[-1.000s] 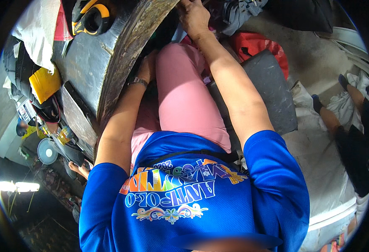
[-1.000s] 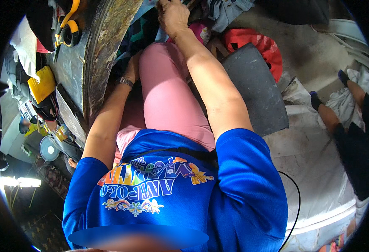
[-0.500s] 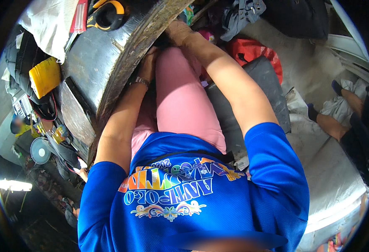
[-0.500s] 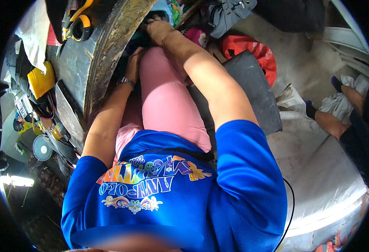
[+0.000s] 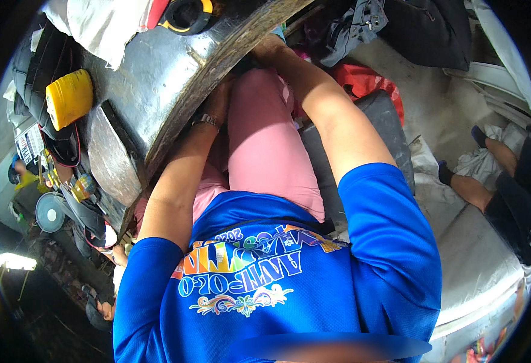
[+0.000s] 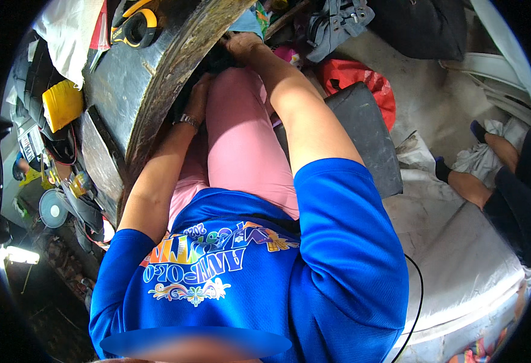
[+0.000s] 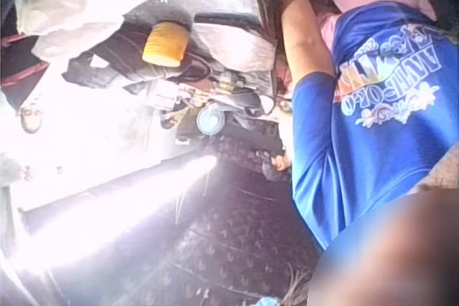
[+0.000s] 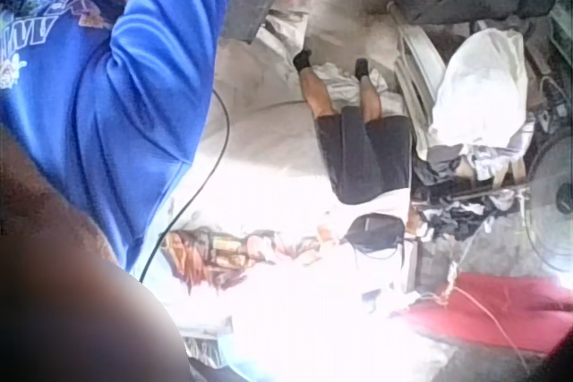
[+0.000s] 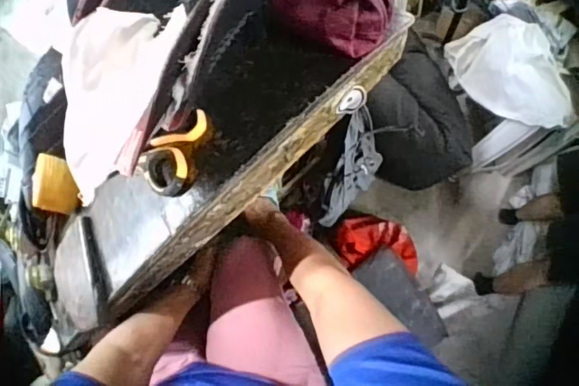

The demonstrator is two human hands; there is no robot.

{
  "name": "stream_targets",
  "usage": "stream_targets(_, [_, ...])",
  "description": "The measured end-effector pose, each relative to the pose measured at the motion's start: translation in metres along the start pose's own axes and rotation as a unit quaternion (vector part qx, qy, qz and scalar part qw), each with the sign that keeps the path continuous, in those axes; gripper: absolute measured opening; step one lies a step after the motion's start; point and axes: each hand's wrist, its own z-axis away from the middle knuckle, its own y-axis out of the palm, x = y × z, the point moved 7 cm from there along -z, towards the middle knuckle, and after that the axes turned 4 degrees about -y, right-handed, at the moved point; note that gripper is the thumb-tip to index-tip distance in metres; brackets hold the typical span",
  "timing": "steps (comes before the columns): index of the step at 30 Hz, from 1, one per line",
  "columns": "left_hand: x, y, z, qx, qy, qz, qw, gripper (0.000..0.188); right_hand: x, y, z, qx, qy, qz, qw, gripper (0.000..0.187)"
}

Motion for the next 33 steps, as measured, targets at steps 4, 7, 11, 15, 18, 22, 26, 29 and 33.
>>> stream_targets(4, [0.005, 0.001, 0.002, 0.007, -0.089, 0.063, 0.994, 0.036, -0.007, -0.009, -0.003, -0.083, -0.036, 0.023, 0.996, 0.026])
stream_targets(7, [0.007, 0.002, 0.003, -0.028, -0.099, 0.11, 0.989, 0.044, -0.006, -0.028, -0.001, -0.208, -0.084, 0.049, 0.973, 0.019])
stream_targets(11, [0.021, 0.01, 0.002, 0.001, -0.097, 0.096, 0.991, 0.041, -0.001, -0.028, -0.005, -0.179, -0.084, 0.087, 0.976, 0.018])
stream_targets(15, [0.039, 0.011, 0.004, -0.077, -0.012, -0.031, 0.997, 0.032, 0.019, -0.049, 0.002, -0.241, -0.06, 0.074, 0.966, 0.018])
stream_targets(18, [0.063, 0.016, 0.006, -0.112, -0.022, -0.044, 0.992, 0.029, 0.034, -0.077, 0.022, -0.291, -0.066, 0.04, 0.954, 0.021])
stream_targets(22, [0.08, 0.002, 0.02, -0.171, -0.024, -0.121, 0.977, 0.034, 0.04, -0.106, 0.049, -0.273, -0.043, -0.004, 0.961, 0.024])
stream_targets(26, [0.113, 0.006, 0.037, -0.112, -0.237, 0.224, 0.939, 0.042, 0.048, -0.114, 0.068, -0.248, 0.014, -0.065, 0.966, 0.025])
stream_targets(29, [0.095, 0.01, 0.028, -0.148, -0.128, 0.412, 0.89, 0.04, 0.068, -0.115, 0.069, -0.266, 0.002, -0.083, 0.961, 0.025])
stream_targets(33, [0.096, 0.039, 0.007, -0.135, -0.19, 0.829, 0.508, 0.035, 0.078, -0.116, 0.064, -0.211, 0.011, -0.068, 0.975, 0.023])
